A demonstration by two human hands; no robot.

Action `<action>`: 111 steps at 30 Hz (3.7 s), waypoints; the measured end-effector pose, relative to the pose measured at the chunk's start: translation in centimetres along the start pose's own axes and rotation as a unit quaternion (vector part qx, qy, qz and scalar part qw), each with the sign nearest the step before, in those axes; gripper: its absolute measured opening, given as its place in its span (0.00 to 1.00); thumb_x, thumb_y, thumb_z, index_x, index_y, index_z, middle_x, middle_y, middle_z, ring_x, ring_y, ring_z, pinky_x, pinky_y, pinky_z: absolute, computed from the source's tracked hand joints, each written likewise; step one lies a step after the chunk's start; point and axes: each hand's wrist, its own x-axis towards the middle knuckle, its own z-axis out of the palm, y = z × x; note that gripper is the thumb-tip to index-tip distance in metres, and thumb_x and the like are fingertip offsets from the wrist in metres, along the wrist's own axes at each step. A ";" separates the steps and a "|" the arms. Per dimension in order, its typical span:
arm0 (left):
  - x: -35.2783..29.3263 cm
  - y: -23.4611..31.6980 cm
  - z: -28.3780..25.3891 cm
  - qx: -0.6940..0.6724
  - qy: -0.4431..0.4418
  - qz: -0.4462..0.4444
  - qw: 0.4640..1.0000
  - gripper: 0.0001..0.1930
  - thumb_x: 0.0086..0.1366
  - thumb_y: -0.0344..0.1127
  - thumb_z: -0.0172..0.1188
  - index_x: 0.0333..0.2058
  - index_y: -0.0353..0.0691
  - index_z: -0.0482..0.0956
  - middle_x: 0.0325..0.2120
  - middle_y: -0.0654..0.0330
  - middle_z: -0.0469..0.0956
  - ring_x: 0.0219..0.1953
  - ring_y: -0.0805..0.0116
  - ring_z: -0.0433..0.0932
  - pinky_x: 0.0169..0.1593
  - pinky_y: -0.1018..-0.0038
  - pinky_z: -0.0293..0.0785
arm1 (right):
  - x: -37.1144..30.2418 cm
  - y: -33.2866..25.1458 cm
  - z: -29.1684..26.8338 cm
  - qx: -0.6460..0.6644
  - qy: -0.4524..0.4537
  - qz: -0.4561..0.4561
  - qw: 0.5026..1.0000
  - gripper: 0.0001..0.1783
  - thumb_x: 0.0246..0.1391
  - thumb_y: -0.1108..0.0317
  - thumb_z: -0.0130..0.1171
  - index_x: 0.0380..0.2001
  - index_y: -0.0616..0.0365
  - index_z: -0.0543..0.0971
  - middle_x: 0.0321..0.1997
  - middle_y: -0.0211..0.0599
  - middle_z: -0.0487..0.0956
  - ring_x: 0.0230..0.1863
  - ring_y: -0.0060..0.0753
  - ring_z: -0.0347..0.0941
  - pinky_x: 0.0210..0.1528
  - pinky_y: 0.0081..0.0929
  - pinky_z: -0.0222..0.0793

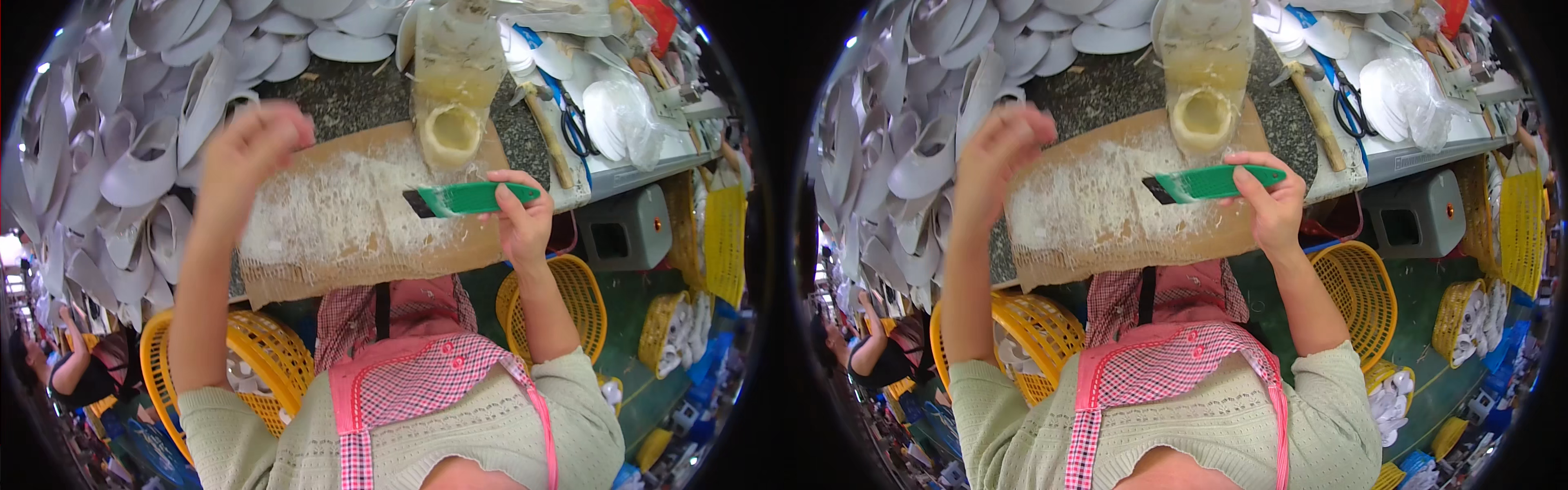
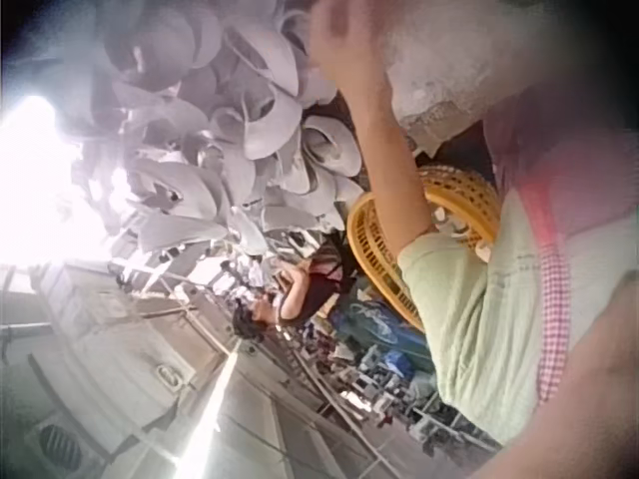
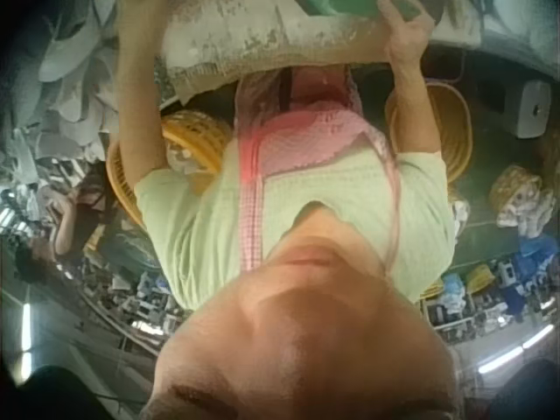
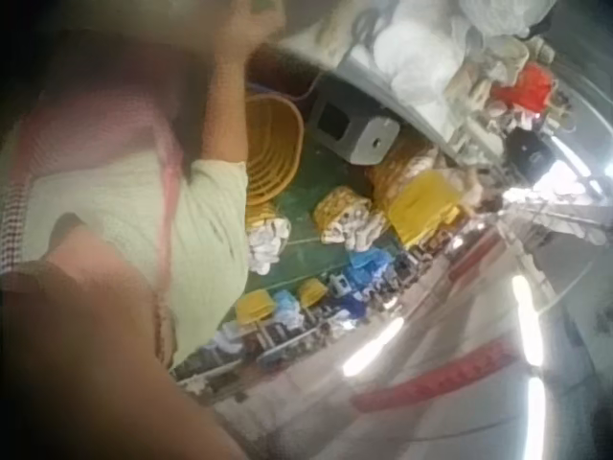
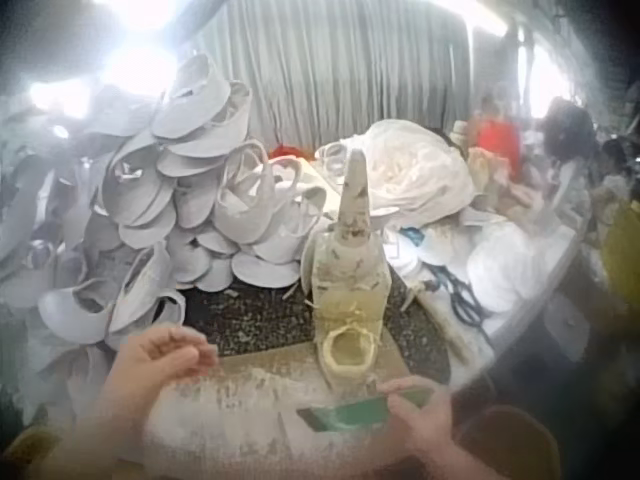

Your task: Applying glue to the interior and edges of shoe upper components using a brush and placing them in a basket.

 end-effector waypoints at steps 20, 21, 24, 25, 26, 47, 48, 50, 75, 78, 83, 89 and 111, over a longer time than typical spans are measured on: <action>-21.5 -10.8 -10.9 0.421 0.337 0.142 0.830 0.16 0.50 0.35 0.58 0.39 0.41 0.74 0.37 0.55 0.75 0.42 0.61 0.73 0.45 0.70 0.67 | -1.7 -1.4 0.4 -0.434 -0.106 -0.093 0.890 0.12 0.47 0.76 0.52 0.37 0.66 0.74 0.31 0.38 0.76 0.31 0.27 0.73 0.30 0.23 0.70; -22.8 -10.7 -12.8 0.388 0.404 0.073 0.825 0.15 0.51 0.34 0.58 0.39 0.42 0.74 0.36 0.57 0.76 0.40 0.64 0.74 0.43 0.71 0.67 | -1.0 -1.9 0.9 -0.316 -0.068 -0.143 0.935 0.13 0.50 0.75 0.49 0.40 0.69 0.71 0.34 0.43 0.75 0.29 0.29 0.73 0.28 0.22 0.71; -29.2 -15.3 -17.3 0.398 0.453 -0.106 0.791 0.14 0.50 0.31 0.54 0.39 0.40 0.74 0.34 0.56 0.76 0.37 0.62 0.74 0.41 0.71 0.68 | 0.0 -1.5 0.1 -0.226 -0.116 -0.114 0.960 0.13 0.54 0.74 0.44 0.42 0.70 0.68 0.38 0.47 0.73 0.28 0.30 0.73 0.28 0.20 0.71; -31.1 -17.6 -17.7 0.439 0.428 -0.158 0.774 0.15 0.49 0.30 0.52 0.38 0.39 0.74 0.34 0.53 0.75 0.37 0.57 0.74 0.41 0.69 0.69 | 0.1 -0.7 0.0 -0.214 -0.125 -0.101 0.964 0.13 0.54 0.73 0.44 0.41 0.70 0.68 0.38 0.47 0.73 0.28 0.31 0.73 0.29 0.21 0.71; -32.8 -19.9 -17.1 0.452 0.386 -0.168 0.786 0.14 0.47 0.29 0.52 0.36 0.39 0.74 0.32 0.54 0.75 0.37 0.57 0.73 0.40 0.69 0.69 | -0.2 -0.2 0.6 -0.214 -0.127 -0.099 0.963 0.13 0.54 0.73 0.44 0.41 0.70 0.68 0.38 0.47 0.73 0.28 0.31 0.73 0.29 0.21 0.71; -33.1 -13.0 -19.4 0.444 0.102 -0.489 0.744 0.14 0.48 0.40 0.57 0.26 0.34 0.78 0.18 0.54 0.75 0.22 0.71 0.74 0.27 0.73 0.68 | -1.7 1.6 2.5 -0.168 -0.148 -0.080 0.971 0.14 0.53 0.73 0.46 0.41 0.71 0.68 0.38 0.47 0.72 0.29 0.36 0.73 0.30 0.25 0.71; -33.0 -13.3 -19.2 0.454 0.065 -0.419 0.783 0.13 0.48 0.40 0.57 0.25 0.33 0.78 0.18 0.54 0.75 0.21 0.72 0.73 0.27 0.73 0.68 | -1.9 1.6 2.3 -0.191 -0.157 -0.097 0.964 0.13 0.53 0.73 0.46 0.41 0.71 0.68 0.38 0.47 0.72 0.30 0.35 0.73 0.30 0.26 0.71; -32.8 -12.8 -19.5 0.403 0.124 -0.392 0.818 0.14 0.51 0.40 0.56 0.24 0.32 0.77 0.17 0.56 0.74 0.21 0.73 0.72 0.26 0.74 0.67 | -2.4 1.6 2.3 -0.202 -0.164 -0.117 0.958 0.13 0.53 0.73 0.46 0.40 0.71 0.69 0.40 0.47 0.72 0.32 0.35 0.72 0.30 0.28 0.69; -17.2 2.2 -12.2 0.272 0.033 -0.128 0.953 0.13 0.56 0.38 0.55 0.19 0.34 0.75 0.13 0.68 0.70 0.16 0.84 0.65 0.19 0.84 0.59 | -1.9 2.3 18.5 -0.095 -0.633 0.305 0.705 0.14 0.35 0.71 0.55 0.30 0.65 0.73 0.18 0.28 0.72 0.16 0.17 0.68 0.15 0.15 0.64; -17.1 1.8 -15.4 0.179 0.192 -0.011 0.965 0.17 0.58 0.44 0.50 0.35 0.35 0.76 0.26 0.62 0.75 0.18 0.80 0.70 0.24 0.83 0.66 | -0.4 2.0 18.7 -0.149 -0.588 0.266 0.749 0.15 0.36 0.71 0.54 0.33 0.65 0.73 0.21 0.31 0.74 0.18 0.20 0.70 0.18 0.14 0.66; -26.5 -7.7 -24.2 -0.259 0.347 0.038 0.901 0.24 0.59 0.44 0.47 0.52 0.37 0.60 0.41 0.60 0.71 0.39 0.67 0.72 0.46 0.71 0.67 | 4.1 0.7 13.5 0.091 -0.429 0.284 0.852 0.14 0.37 0.73 0.53 0.32 0.67 0.72 0.25 0.37 0.74 0.23 0.26 0.72 0.23 0.19 0.69; -30.1 -10.8 -19.3 0.648 0.498 0.033 0.575 0.10 0.53 0.27 0.55 0.36 0.35 0.74 0.34 0.54 0.75 0.38 0.58 0.72 0.42 0.69 0.67 | 4.1 4.1 11.9 0.234 -0.396 0.302 0.835 0.17 0.38 0.71 0.52 0.34 0.68 0.70 0.28 0.42 0.75 0.26 0.31 0.74 0.30 0.24 0.73; -8.0 2.5 0.7 0.065 0.016 0.273 0.960 0.24 0.50 0.21 0.55 0.48 0.34 0.62 0.29 0.58 0.76 0.31 0.79 0.72 0.38 0.83 0.66 | 0.7 -5.4 3.0 -0.268 -0.046 -0.115 0.956 0.08 0.46 0.72 0.54 0.32 0.60 0.75 0.21 0.26 0.74 0.18 0.09 0.66 0.17 0.06 0.59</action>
